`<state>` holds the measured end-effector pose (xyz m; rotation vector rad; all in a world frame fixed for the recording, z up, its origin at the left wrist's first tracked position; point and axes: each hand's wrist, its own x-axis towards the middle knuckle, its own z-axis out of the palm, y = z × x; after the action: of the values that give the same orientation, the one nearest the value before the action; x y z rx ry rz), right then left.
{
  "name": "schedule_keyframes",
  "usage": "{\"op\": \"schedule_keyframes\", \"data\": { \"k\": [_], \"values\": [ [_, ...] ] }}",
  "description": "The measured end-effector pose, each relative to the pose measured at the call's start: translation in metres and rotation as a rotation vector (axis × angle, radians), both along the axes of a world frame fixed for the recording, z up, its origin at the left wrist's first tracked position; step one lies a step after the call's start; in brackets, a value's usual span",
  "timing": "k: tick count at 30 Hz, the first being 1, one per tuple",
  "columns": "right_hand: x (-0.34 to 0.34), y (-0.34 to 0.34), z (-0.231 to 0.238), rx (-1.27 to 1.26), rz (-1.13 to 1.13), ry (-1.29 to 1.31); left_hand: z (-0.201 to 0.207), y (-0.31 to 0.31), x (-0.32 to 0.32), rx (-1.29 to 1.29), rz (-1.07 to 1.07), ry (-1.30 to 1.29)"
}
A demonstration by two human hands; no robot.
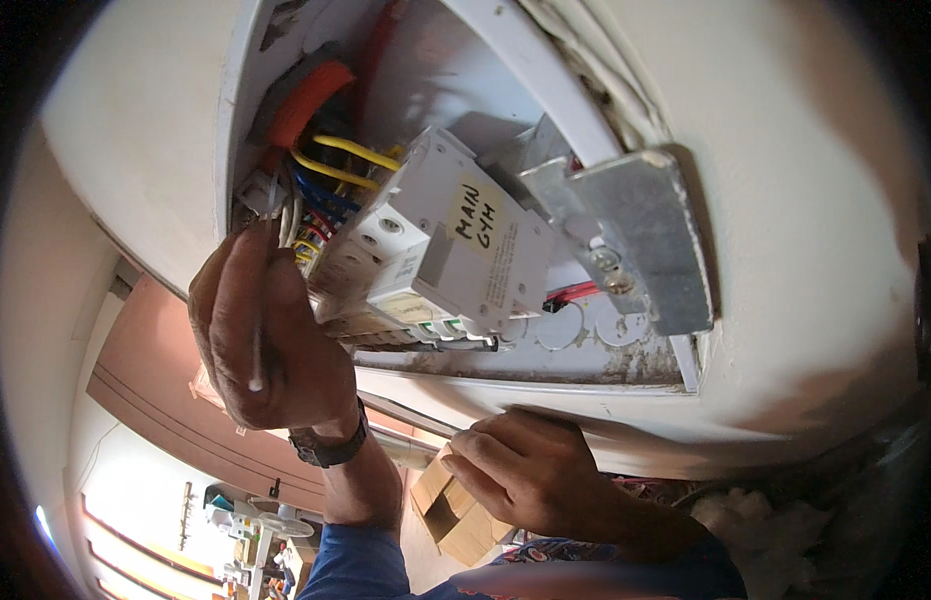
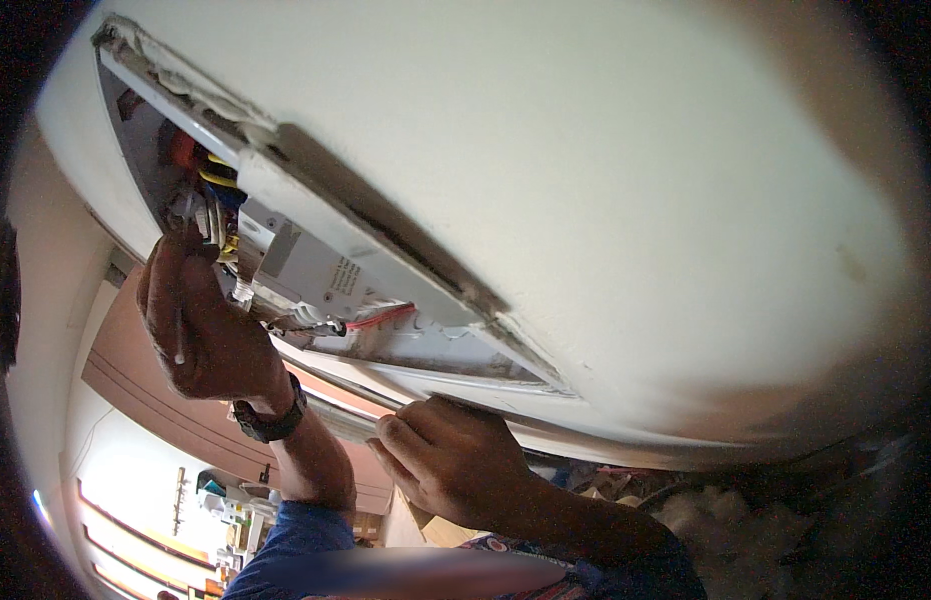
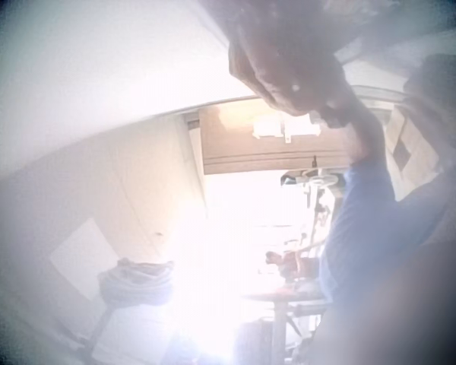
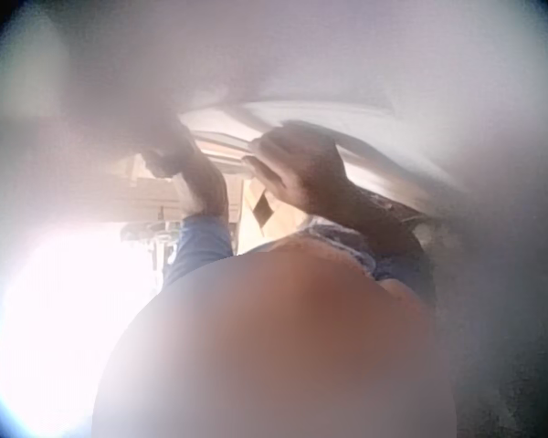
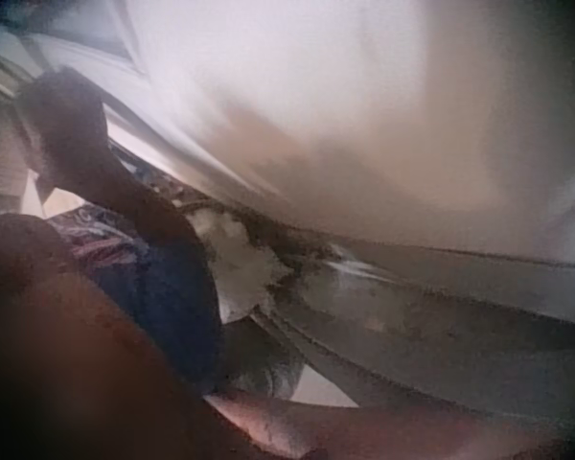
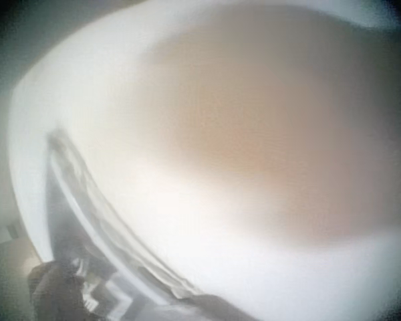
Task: The person works inside an open electrical distribution board, organizing and securing wires with zip ties and inserting wire ends into circuit breaker terminals. They use a green-handled screwdriver to tighten terminal screws and adjust wire placement within the panel.
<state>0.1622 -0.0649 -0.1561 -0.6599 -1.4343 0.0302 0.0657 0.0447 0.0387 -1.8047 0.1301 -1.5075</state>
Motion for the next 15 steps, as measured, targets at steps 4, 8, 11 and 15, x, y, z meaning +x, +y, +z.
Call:
{"op": "schedule_keyframes", "data": {
  "k": [4, 8, 11, 15],
  "values": [
    [-0.002, 0.0, 0.001, 0.015, -0.002, 0.016, 0.0, -0.001, 0.002, -0.204, -0.289, -0.167],
    [-0.001, -0.002, 0.003, 0.013, 0.024, 0.017, 0.002, -0.004, 0.002, -0.249, -0.242, -0.227],
    [-0.001, -0.002, 0.003, -0.012, 0.056, 0.032, 0.006, -0.005, 0.003, -0.188, -0.177, -0.168],
    [-0.001, -0.002, 0.002, 0.008, 0.033, 0.023, 0.011, -0.008, 0.004, -0.081, -0.008, -0.083]
  ]
}}
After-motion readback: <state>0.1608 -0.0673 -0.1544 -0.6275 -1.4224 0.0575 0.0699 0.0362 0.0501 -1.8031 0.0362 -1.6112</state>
